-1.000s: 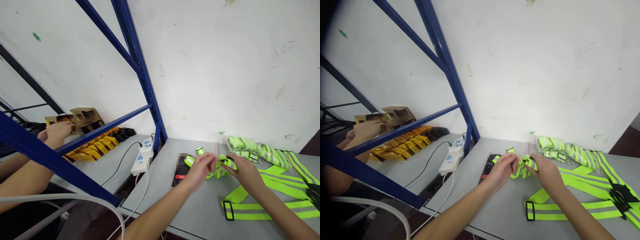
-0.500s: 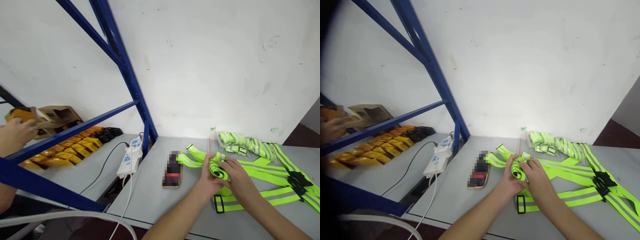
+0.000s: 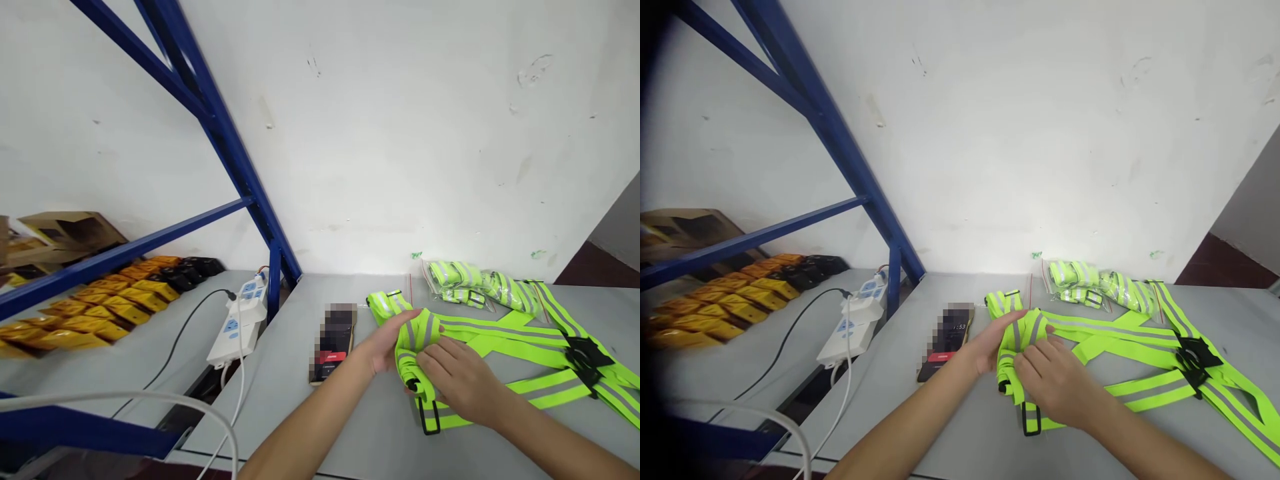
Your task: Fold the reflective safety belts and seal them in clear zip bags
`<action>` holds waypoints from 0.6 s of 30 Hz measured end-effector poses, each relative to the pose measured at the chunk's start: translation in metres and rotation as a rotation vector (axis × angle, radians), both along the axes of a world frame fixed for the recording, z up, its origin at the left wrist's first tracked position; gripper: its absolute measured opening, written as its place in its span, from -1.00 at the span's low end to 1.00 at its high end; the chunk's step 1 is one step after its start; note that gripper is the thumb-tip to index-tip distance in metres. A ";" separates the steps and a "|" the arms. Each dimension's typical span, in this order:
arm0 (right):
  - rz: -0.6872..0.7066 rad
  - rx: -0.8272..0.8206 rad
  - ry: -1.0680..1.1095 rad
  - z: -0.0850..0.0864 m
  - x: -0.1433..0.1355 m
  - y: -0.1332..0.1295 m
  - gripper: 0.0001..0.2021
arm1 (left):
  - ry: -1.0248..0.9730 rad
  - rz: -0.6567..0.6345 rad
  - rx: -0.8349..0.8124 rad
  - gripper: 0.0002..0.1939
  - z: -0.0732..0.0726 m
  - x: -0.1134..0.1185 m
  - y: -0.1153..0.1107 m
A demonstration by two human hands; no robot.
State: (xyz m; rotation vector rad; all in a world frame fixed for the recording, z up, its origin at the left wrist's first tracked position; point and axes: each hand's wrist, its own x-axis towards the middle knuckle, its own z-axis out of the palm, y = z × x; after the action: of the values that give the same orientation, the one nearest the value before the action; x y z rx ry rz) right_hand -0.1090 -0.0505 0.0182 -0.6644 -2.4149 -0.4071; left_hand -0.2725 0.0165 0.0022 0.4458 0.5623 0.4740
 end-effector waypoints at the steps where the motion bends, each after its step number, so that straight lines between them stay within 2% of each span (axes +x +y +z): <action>1: 0.016 -0.002 -0.027 -0.001 -0.001 0.001 -0.79 | -0.041 0.033 0.027 -0.62 -0.002 0.001 0.001; 3: 0.034 -0.041 -0.031 -0.005 -0.004 0.005 -0.85 | -0.092 0.097 0.072 -0.65 -0.006 0.004 0.000; 6: 0.025 -0.175 0.036 -0.007 -0.004 0.013 -0.73 | -0.041 0.163 0.100 -0.66 -0.005 0.009 -0.007; 8: 0.014 -0.312 0.045 -0.005 -0.002 0.017 -0.72 | 0.014 0.227 0.139 -0.67 -0.002 0.012 -0.013; 10: -0.024 -0.465 0.017 0.001 -0.001 0.020 -0.76 | 0.039 0.274 0.192 -0.68 0.001 0.014 -0.019; 12: -0.105 -0.566 -0.014 0.006 -0.001 0.021 -0.74 | 0.041 0.253 0.211 -0.66 0.004 0.014 -0.021; 15: -0.233 -0.497 -0.019 0.007 -0.008 0.024 -0.63 | -0.006 0.127 0.093 -0.61 0.006 0.012 -0.021; 18: -0.295 -0.269 -0.003 0.006 -0.018 0.029 -0.58 | -0.089 0.111 0.019 -0.35 0.005 0.007 -0.019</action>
State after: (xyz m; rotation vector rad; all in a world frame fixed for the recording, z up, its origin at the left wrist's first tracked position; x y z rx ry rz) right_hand -0.1272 -0.0220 0.0239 -1.1464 -2.4013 -0.1992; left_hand -0.2657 -0.0026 0.0076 0.4112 0.4987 0.6032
